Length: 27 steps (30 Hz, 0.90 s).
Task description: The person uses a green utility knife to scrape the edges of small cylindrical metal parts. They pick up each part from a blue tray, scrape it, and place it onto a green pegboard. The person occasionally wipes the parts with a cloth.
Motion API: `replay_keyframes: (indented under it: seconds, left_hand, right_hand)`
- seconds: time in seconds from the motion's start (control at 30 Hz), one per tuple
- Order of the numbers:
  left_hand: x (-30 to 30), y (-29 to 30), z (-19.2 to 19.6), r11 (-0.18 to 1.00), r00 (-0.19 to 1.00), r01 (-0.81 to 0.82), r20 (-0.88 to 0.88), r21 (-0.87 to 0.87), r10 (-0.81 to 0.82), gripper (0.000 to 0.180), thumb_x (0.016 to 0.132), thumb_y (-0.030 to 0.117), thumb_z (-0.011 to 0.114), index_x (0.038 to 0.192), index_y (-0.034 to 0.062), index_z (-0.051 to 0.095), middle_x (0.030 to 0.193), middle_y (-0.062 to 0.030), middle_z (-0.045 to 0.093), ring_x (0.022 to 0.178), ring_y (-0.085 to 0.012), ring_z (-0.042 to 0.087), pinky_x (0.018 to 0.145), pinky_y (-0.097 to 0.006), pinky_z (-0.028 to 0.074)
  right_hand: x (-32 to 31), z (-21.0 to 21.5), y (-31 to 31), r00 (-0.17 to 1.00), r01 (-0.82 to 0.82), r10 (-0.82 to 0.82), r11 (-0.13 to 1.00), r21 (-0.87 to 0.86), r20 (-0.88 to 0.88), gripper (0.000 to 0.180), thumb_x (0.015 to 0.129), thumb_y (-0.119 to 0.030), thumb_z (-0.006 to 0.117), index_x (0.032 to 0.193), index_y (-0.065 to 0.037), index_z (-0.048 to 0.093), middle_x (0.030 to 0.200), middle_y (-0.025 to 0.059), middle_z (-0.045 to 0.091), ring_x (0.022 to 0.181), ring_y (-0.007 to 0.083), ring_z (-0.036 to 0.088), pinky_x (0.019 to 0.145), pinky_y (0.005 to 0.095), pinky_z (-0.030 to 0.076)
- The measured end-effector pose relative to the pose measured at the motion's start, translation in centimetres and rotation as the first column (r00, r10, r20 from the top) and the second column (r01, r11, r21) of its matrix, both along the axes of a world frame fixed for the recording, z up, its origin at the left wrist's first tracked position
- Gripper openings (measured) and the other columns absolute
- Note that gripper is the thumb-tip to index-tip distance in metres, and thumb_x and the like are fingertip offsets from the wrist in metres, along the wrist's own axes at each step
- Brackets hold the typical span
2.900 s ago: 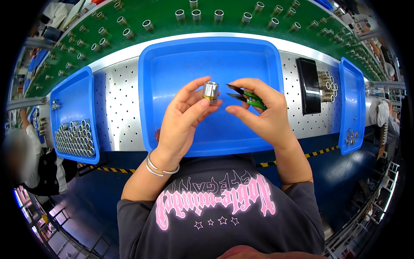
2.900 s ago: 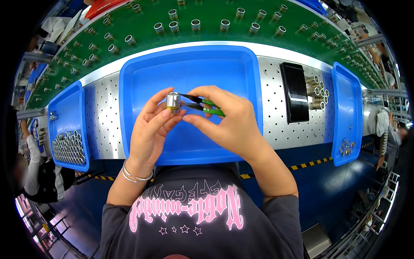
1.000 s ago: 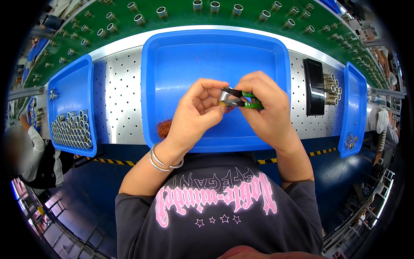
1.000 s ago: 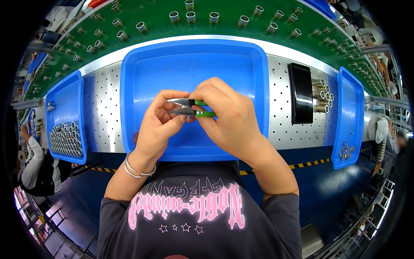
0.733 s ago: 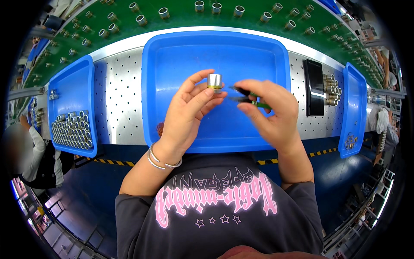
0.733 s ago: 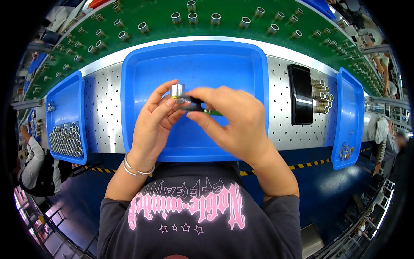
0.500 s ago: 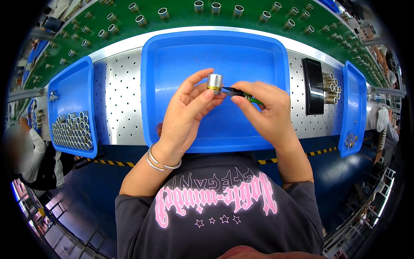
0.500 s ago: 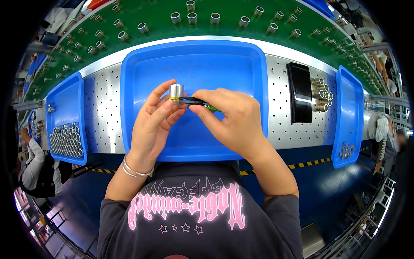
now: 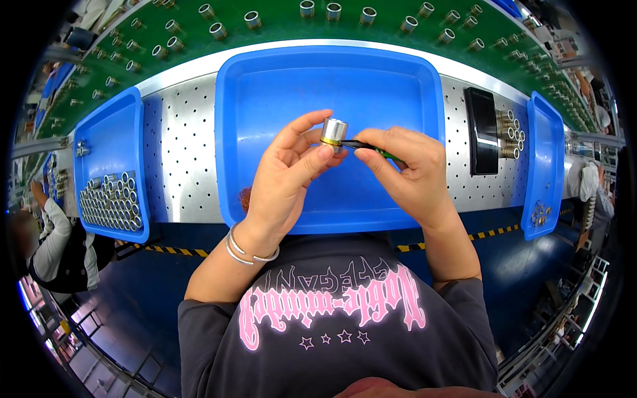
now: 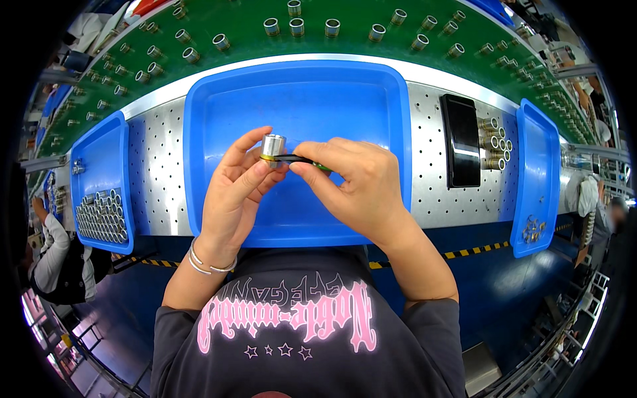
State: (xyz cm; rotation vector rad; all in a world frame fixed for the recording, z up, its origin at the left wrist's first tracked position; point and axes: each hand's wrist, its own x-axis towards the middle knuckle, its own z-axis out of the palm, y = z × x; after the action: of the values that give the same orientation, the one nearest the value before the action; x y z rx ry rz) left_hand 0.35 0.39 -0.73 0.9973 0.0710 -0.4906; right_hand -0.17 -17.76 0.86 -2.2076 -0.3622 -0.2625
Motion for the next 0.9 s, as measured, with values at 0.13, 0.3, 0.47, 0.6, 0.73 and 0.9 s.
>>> replay_keyframes:
  seconds: [0.13,0.3,0.47,0.6,0.73,0.9]
  left_hand:
    - [0.0,-0.1,0.0,1.0,1.0,-0.003,-0.002,0.007,0.003,0.044,0.087,0.009,0.059,0.128,0.0047,0.044,0.108,-0.0097,0.058,0.096,-0.0155,0.058,0.086,-0.028,0.047]
    - [0.1,-0.1,0.2,1.0,1.0,-0.002,-0.01,0.005,0.002,0.044,0.087,0.01,0.057,0.128,0.0037,0.044,0.108,-0.0103,0.058,0.096,-0.0155,0.059,0.086,-0.027,0.048]
    - [0.3,-0.2,0.5,0.995,0.997,-0.017,-0.073,-0.102,0.01,0.041,0.088,0.008,0.055,0.127,0.0024,0.044,0.109,-0.0112,0.058,0.097,-0.0175,0.059,0.086,-0.028,0.046]
    - [0.4,-0.4,0.4,0.997,0.998,-0.032,-0.055,-0.065,0.029,0.045,0.087,0.007,0.057,0.129,0.0034,0.043,0.107,-0.0098,0.058,0.097,-0.016,0.059,0.086,-0.028,0.047]
    - [0.3,-0.3,0.0,0.999,1.0,0.007,0.003,0.051,-0.007,0.047,0.086,0.008,0.058,0.13,0.0068,0.042,0.105,-0.0064,0.058,0.096,-0.014,0.058,0.086,-0.028,0.047]
    - [0.3,-0.3,0.0,1.0,1.0,0.009,-0.029,-0.006,-0.009,0.043,0.088,0.01,0.057,0.129,0.0055,0.043,0.106,-0.0078,0.058,0.096,-0.0142,0.058,0.086,-0.027,0.048]
  right_hand:
    - [0.0,0.1,-0.1,1.0,0.0,0.0,1.0,-0.019,0.0,0.012,0.074,-0.016,0.07,0.083,-0.01,0.067,0.062,0.0037,0.059,0.05,0.0171,0.054,0.044,0.0273,0.037]
    - [0.0,0.3,-0.2,0.999,-0.014,0.011,0.998,-0.058,-0.047,0.014,0.073,-0.014,0.071,0.085,-0.008,0.067,0.065,0.0048,0.061,0.053,0.0181,0.057,0.048,0.0265,0.042]
    - [0.0,-0.4,0.6,0.996,0.011,0.013,0.964,0.265,-0.091,0.02,0.07,-0.008,0.072,0.089,-0.006,0.065,0.076,0.0082,0.063,0.062,0.0216,0.062,0.057,0.0274,0.048]
    - [0.4,-0.4,0.6,0.992,-0.078,0.095,0.98,0.183,-0.085,0.02,0.068,-0.003,0.07,0.087,-0.005,0.063,0.08,0.0087,0.063,0.068,0.0216,0.063,0.059,0.0276,0.048]
    - [0.4,-0.7,0.5,0.996,-0.073,0.082,0.98,0.184,-0.041,0.021,0.066,0.003,0.066,0.085,-0.003,0.061,0.083,0.0095,0.062,0.074,0.0227,0.062,0.061,0.028,0.048]
    - [0.5,-1.1,0.5,0.999,-0.044,0.048,0.95,0.309,-0.004,0.023,0.066,0.008,0.063,0.087,-0.001,0.058,0.088,0.0109,0.062,0.077,0.0234,0.061,0.063,0.029,0.048]
